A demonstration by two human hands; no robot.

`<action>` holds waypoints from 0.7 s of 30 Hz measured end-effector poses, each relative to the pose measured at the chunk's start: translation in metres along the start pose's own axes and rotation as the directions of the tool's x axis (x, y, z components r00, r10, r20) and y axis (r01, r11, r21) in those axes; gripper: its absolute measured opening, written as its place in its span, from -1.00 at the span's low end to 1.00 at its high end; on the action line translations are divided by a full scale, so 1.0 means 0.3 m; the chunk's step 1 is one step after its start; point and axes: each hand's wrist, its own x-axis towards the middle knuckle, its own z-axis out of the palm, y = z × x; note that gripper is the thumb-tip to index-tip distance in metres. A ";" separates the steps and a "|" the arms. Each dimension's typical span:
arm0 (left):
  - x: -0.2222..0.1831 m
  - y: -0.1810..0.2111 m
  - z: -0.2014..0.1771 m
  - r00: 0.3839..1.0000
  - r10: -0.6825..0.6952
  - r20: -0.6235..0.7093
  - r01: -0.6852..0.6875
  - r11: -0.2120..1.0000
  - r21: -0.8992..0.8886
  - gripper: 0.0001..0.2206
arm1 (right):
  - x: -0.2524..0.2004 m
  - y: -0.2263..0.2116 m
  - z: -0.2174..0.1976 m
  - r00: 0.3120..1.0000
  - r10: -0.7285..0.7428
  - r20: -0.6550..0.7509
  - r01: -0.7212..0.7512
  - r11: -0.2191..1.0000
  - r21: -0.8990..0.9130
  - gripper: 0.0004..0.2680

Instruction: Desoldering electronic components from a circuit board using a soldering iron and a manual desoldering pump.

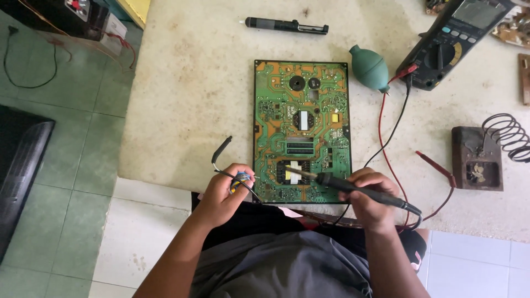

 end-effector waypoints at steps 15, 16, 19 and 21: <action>0.041 -0.057 -0.003 0.998 -0.015 0.063 0.022 0.994 -0.104 -0.80 | -0.011 0.040 0.079 0.997 -0.078 0.028 0.080 0.993 -0.082 -0.86; 0.040 -0.075 0.000 0.998 -0.017 0.063 0.023 0.994 -0.104 -0.80 | -0.010 0.037 0.080 0.997 -0.077 0.027 0.079 0.993 -0.083 -0.86; 0.046 -0.108 0.001 0.997 -0.032 0.075 0.050 0.966 -0.254 -0.77 | -0.005 0.028 0.087 0.998 -0.066 0.025 0.068 0.995 -0.069 -0.85; 0.056 -0.104 -0.009 0.998 -0.031 0.060 0.044 0.969 -0.243 -0.80 | -0.002 0.027 0.096 0.998 -0.062 0.007 0.062 0.998 -0.032 -0.86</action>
